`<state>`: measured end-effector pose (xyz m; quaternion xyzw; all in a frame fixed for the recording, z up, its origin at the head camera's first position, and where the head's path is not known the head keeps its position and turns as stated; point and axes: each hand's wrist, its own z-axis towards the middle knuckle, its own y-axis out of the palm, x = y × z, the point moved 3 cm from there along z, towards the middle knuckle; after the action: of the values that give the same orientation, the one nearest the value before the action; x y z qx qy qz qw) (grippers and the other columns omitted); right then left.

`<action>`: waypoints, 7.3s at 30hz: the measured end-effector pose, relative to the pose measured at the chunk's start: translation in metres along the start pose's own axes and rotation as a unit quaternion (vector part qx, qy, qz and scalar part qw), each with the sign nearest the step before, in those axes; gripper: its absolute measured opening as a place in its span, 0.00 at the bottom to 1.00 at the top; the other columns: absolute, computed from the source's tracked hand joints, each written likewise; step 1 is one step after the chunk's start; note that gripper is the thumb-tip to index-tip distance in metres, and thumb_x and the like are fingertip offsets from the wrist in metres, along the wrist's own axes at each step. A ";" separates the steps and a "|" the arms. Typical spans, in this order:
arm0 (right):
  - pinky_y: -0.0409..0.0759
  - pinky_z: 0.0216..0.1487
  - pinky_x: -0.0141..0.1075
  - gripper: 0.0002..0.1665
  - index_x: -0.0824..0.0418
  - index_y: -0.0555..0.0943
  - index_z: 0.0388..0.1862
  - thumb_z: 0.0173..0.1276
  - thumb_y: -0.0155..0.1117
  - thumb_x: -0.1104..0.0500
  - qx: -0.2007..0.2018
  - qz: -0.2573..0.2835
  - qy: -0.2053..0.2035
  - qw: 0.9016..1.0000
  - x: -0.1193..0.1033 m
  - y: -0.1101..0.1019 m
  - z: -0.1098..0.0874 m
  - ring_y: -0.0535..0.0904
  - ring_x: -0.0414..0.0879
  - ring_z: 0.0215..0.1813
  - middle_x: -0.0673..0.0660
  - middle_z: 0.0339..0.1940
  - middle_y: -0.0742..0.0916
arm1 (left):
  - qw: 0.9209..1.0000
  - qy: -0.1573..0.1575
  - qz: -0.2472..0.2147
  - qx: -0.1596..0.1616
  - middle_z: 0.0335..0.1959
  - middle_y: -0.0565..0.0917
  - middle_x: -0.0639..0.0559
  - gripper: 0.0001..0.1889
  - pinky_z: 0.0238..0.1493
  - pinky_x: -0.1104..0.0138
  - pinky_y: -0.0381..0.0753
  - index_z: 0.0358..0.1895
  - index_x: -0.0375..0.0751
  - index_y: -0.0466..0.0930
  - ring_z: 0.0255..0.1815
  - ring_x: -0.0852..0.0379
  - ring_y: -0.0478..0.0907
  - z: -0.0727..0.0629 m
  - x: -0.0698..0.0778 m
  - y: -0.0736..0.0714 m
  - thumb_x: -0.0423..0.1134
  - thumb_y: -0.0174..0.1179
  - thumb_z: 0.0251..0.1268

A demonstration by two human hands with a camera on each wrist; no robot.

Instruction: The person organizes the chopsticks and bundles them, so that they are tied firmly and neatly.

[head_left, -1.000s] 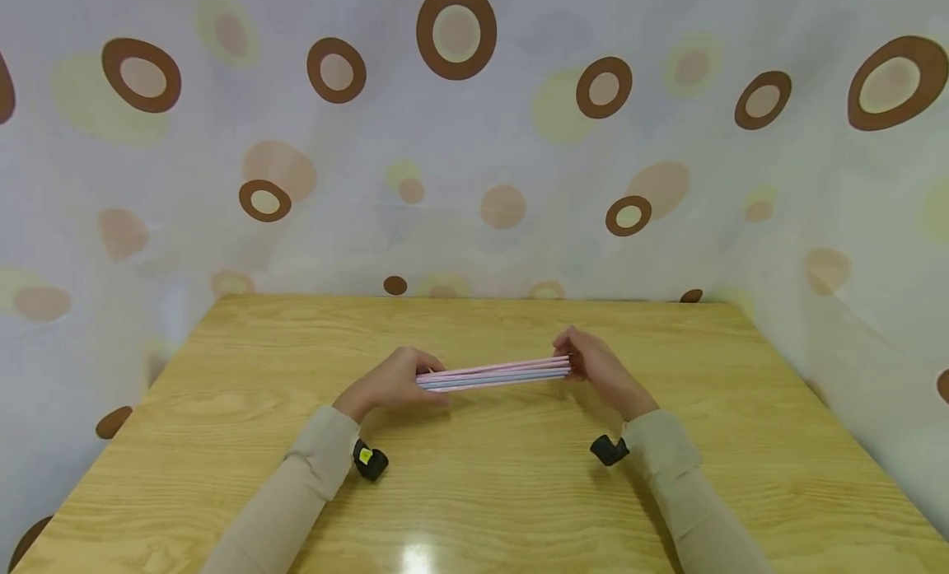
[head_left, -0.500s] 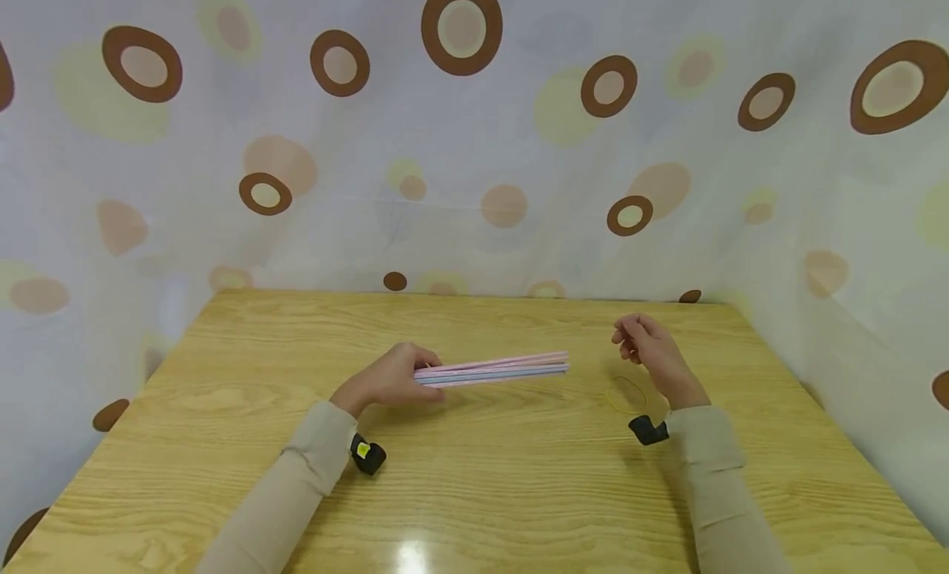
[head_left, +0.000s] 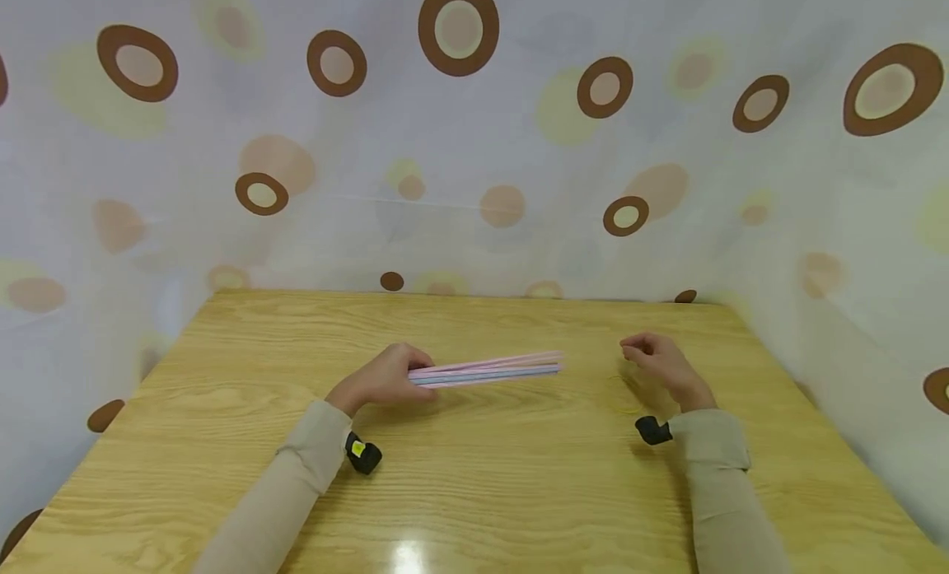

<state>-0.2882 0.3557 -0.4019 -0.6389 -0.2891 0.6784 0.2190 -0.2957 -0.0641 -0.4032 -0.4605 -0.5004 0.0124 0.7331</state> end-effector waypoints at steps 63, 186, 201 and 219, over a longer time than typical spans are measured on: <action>0.75 0.40 0.35 0.18 0.73 0.62 0.54 0.80 0.40 0.57 -0.047 0.089 0.009 0.995 -0.015 0.030 0.005 0.77 0.45 0.35 0.57 0.33 0.81 | 0.999 0.000 -0.026 -0.023 0.27 0.82 0.55 0.10 0.30 0.71 0.71 0.34 0.38 0.85 0.25 0.62 0.70 0.000 -0.005 0.001 0.36 0.73 0.48; 0.73 0.33 0.36 0.17 0.57 0.76 0.60 0.76 0.52 0.55 -0.110 0.264 -0.166 0.944 -0.077 0.107 -0.001 0.81 0.39 0.33 0.45 0.30 0.85 | 0.995 0.045 -0.091 0.008 0.32 0.84 0.48 0.12 0.29 0.70 0.70 0.41 0.30 0.84 0.26 0.61 0.69 0.000 0.012 0.004 0.34 0.68 0.56; 0.80 0.42 0.35 0.31 0.73 0.72 0.50 0.79 0.38 0.44 -0.142 0.271 -0.098 0.947 -0.084 0.122 -0.001 0.81 0.44 0.39 0.47 0.40 0.86 | 0.996 0.023 -0.055 0.068 0.34 0.85 0.47 0.13 0.29 0.69 0.71 0.42 0.34 0.84 0.26 0.60 0.71 0.002 0.012 0.002 0.38 0.68 0.58; 0.80 0.43 0.33 0.17 0.75 0.74 0.49 0.78 0.46 0.61 -0.135 0.219 -0.137 0.957 -0.085 0.133 0.002 0.80 0.44 0.40 0.72 0.45 0.80 | 0.992 -0.003 -0.012 0.129 0.30 0.84 0.49 0.11 0.26 0.70 0.71 0.38 0.37 0.85 0.24 0.61 0.71 0.001 0.012 0.007 0.38 0.71 0.54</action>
<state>-0.2728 0.2010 -0.4279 -0.6112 -0.2578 0.7455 -0.0650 -0.2872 -0.0543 -0.3992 -0.3559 -0.5021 0.0698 0.7851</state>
